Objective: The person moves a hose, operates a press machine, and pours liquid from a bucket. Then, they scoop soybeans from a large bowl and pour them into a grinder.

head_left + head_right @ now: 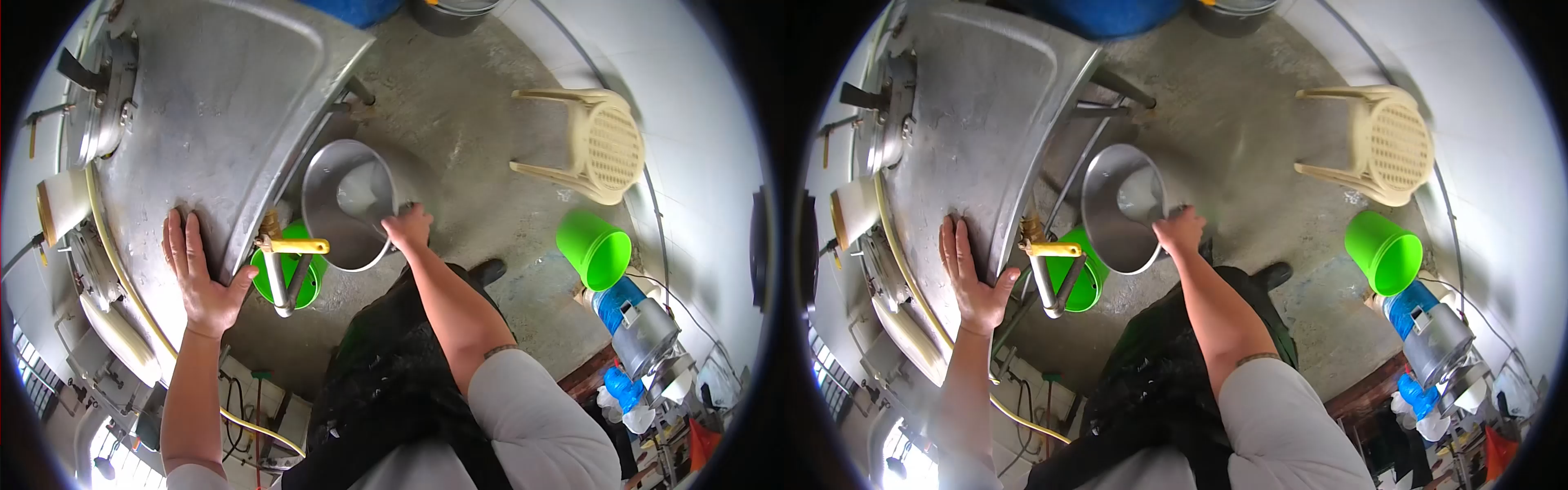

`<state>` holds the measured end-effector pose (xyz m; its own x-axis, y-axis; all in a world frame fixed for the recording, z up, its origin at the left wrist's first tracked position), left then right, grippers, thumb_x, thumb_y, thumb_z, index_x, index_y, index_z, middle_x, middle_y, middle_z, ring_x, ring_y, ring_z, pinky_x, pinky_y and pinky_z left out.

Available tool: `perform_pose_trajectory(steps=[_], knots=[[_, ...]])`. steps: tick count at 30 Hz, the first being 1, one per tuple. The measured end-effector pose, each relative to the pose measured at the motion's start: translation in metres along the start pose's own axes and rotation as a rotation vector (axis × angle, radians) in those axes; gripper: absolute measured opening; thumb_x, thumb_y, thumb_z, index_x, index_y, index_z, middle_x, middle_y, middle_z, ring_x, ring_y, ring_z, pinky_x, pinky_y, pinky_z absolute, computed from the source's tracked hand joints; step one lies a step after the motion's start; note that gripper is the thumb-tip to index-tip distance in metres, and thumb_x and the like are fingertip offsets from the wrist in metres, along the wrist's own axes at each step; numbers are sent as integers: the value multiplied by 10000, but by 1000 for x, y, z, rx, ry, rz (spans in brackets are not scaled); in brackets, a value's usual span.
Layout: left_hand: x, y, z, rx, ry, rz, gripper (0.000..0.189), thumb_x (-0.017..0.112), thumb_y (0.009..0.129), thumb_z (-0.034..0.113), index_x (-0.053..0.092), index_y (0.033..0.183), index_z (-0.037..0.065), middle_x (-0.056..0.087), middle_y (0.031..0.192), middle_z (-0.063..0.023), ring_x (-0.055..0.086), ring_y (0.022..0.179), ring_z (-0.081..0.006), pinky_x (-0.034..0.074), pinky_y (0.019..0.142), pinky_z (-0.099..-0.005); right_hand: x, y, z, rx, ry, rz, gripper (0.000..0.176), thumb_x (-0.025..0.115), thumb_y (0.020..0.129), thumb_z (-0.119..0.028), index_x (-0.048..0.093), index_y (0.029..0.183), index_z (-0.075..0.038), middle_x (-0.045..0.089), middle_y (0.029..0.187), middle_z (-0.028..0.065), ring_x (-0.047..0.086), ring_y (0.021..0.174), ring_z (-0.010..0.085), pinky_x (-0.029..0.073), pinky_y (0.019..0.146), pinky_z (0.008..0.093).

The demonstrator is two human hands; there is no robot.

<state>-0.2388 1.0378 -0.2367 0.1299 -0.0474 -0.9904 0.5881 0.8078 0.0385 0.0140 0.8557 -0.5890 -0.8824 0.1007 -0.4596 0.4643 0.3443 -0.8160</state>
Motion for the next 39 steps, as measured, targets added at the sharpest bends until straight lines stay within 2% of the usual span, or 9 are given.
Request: perform_pose_trajectory(steps=[8,16,18,19,22,26,29,33,39], knots=[[5,-5,0,3,84,21,1091,642,857,742,291,1617,43,266,1657,-252,256,1508,-473,216,1233,-591,-177,-39,190,98,180,273,929,756,699,-320,387,1474,38,443,1369,378,527,1224,531,442,1095,501],[29,-3,27,-127,286,31,1001,596,935,664,260,1612,8,273,1644,-279,279,1517,-449,259,1218,-591,-324,-169,403,461,386,519,969,745,687,-330,368,1508,23,433,1414,378,497,1297,497,439,1102,492],[35,-13,54,-650,291,-84,936,625,944,605,313,1575,-13,322,1599,-305,356,1462,-469,330,1181,-581,-350,-197,463,509,399,559,970,737,690,-326,366,1523,7,465,1405,387,495,1316,489,441,1103,484],[55,-15,65,-516,437,58,867,662,938,531,362,1542,-14,391,1549,-299,418,1406,-474,380,1137,-583,-354,-208,502,540,395,583,997,769,683,-365,367,1507,29,467,1397,377,513,1289,492,450,1091,492],[70,-14,235,-22,-15,-111,718,713,931,339,444,1495,-15,504,1461,-278,511,1342,-400,416,1121,-495,-379,-252,557,571,466,631,1090,839,651,-453,365,1485,64,480,1384,373,532,1271,495,458,1082,502],[59,-52,450,218,-459,-756,507,695,968,292,599,1358,-17,658,1303,-230,680,1098,-356,520,990,-440,-383,-265,639,602,579,686,1242,939,584,-555,354,1465,95,524,1360,380,571,1244,491,481,1059,511],[15,-75,553,549,-479,-820,471,687,979,308,636,1308,-26,693,1228,-239,707,1025,-355,544,935,-421,-389,-282,669,644,581,730,1181,944,625,-516,364,1455,93,570,1314,364,627,1165,463,537,971,496],[-8,-83,589,545,-555,-798,446,704,967,277,644,1300,-15,708,1174,-220,715,1032,-297,565,874,-407,-393,-308,694,667,632,731,1107,947,656,-466,383,1456,52,619,1271,335,676,1110,442,591,883,489],[-2,-76,597,562,-516,-798,444,698,970,297,650,1279,-18,705,1188,-226,715,1019,-333,563,873,-413,-408,-322,644,614,459,635,981,907,650,-549,549,1367,16,695,1195,313,688,1126,454,563,954,478]])
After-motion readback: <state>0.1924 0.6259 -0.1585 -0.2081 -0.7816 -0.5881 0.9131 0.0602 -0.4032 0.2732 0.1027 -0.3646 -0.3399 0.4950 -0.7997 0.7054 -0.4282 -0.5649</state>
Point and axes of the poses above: each hand's wrist, its own y-axis towards the middle knuckle, its own x-axis out of the palm, z = x × y, the point moved 7 cm from there along y, towards the middle knuckle
